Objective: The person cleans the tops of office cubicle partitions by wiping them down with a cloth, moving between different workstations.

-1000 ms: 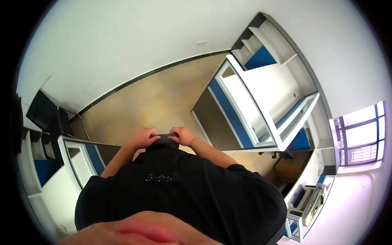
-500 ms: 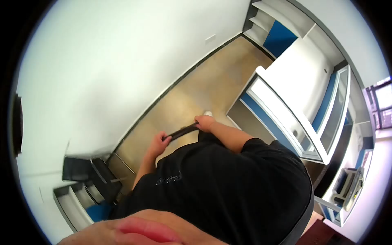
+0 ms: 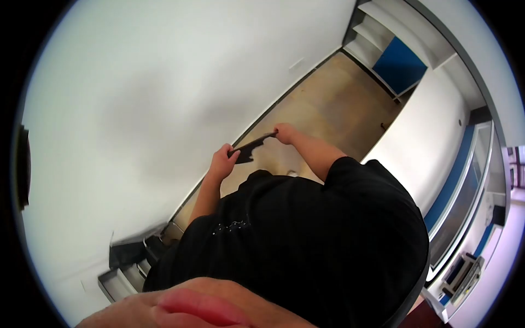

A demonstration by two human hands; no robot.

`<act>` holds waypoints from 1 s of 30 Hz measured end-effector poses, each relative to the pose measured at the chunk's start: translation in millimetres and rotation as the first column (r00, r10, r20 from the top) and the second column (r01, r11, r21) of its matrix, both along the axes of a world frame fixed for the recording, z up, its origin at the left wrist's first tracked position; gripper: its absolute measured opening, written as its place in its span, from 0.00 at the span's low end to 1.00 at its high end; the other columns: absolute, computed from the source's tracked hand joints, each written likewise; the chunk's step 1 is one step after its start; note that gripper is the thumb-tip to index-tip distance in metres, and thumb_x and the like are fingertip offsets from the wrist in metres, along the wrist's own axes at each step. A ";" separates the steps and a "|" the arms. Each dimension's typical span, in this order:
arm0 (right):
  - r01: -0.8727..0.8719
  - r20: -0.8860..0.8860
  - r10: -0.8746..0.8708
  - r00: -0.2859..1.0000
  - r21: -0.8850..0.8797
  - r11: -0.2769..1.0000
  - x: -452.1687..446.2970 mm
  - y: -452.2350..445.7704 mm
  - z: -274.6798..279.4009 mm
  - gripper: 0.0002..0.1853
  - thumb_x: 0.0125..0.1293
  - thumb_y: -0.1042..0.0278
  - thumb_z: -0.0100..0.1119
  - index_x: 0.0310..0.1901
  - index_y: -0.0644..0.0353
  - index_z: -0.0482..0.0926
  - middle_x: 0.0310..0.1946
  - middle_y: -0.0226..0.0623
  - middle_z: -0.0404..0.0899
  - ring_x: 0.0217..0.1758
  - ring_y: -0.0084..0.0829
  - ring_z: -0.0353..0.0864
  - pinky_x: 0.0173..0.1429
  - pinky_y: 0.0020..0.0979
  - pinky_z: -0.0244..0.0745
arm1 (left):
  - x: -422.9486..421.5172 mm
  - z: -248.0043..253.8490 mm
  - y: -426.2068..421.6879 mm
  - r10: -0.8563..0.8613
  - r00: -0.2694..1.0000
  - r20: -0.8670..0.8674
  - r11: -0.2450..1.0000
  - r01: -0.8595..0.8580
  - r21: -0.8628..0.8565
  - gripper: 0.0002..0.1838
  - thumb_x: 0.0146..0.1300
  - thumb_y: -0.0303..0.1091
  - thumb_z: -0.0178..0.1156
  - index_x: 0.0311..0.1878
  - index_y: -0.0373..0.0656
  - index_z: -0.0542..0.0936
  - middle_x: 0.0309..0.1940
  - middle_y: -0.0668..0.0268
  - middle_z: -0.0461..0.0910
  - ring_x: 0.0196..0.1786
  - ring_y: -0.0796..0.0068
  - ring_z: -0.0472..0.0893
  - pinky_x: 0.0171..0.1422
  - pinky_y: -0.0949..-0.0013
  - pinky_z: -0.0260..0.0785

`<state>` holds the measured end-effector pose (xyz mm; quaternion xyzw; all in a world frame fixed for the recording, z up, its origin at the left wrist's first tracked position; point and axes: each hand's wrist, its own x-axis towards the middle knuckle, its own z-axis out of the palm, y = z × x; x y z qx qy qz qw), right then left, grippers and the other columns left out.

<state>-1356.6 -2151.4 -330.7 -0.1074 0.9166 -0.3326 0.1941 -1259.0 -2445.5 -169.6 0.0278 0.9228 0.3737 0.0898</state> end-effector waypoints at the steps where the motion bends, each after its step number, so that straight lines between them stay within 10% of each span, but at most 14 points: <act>1: 0.039 -0.052 -0.039 0.998 -0.010 0.999 -6.3 11.7 -8.7 0.08 0.66 0.66 0.67 0.44 0.56 0.87 0.40 0.44 0.90 0.45 0.45 0.89 0.52 0.44 0.82 | -19.4 -3.3 -0.1 -0.028 0.999 0.019 0.999 0.029 -0.017 0.17 0.70 0.43 0.70 0.39 0.39 0.76 0.30 0.48 0.82 0.36 0.43 0.82 0.40 0.49 0.73; 5: 0.254 0.161 -0.216 0.963 -0.275 0.927 -16.5 85.9 -42.8 0.10 0.67 0.60 0.72 0.43 0.56 0.90 0.35 0.36 0.90 0.38 0.27 0.86 0.48 0.36 0.82 | -103.0 -47.0 -0.3 -0.163 0.983 0.079 0.985 0.167 -0.047 0.16 0.70 0.42 0.70 0.43 0.41 0.77 0.34 0.48 0.85 0.36 0.40 0.84 0.42 0.47 0.75; 9: 0.513 0.156 -0.505 0.849 -0.015 0.858 -21.4 154.4 18.3 0.17 0.67 0.49 0.77 0.39 0.56 0.90 0.32 0.39 0.89 0.35 0.29 0.83 0.46 0.38 0.80 | -199.0 -129.9 22.0 -0.499 0.836 0.228 0.827 0.539 -0.164 0.17 0.67 0.42 0.70 0.49 0.43 0.77 0.44 0.45 0.87 0.53 0.37 0.85 0.56 0.43 0.78; 20: 0.883 0.185 -0.951 0.246 -0.447 0.142 -15.5 268.6 68.1 0.10 0.74 0.63 0.71 0.42 0.61 0.83 0.25 0.25 0.79 0.29 0.17 0.76 0.35 0.26 0.72 | -396.3 -69.9 298.9 -0.765 0.642 0.043 0.585 0.722 -0.368 0.16 0.68 0.45 0.72 0.46 0.42 0.85 0.43 0.50 0.88 0.51 0.44 0.87 0.54 0.46 0.80; 25: 0.880 0.175 -0.969 0.171 -0.470 0.070 -29.9 355.7 35.0 0.11 0.73 0.63 0.72 0.39 0.64 0.87 0.28 0.27 0.83 0.29 0.18 0.77 0.36 0.26 0.74 | -467.1 -88.2 397.6 -0.797 0.603 -0.041 0.604 0.796 -0.043 0.14 0.65 0.40 0.76 0.43 0.40 0.85 0.33 0.56 0.87 0.37 0.58 0.85 0.44 0.57 0.77; 30: 0.861 -0.082 -0.960 0.268 -0.426 0.277 -46.4 436.4 59.1 0.11 0.72 0.64 0.74 0.43 0.65 0.88 0.32 0.31 0.87 0.36 0.20 0.82 0.45 0.27 0.79 | -502.9 -73.4 464.1 -0.765 0.631 0.124 0.643 0.746 0.172 0.11 0.68 0.35 0.73 0.45 0.39 0.83 0.32 0.65 0.84 0.36 0.73 0.81 0.43 0.64 0.75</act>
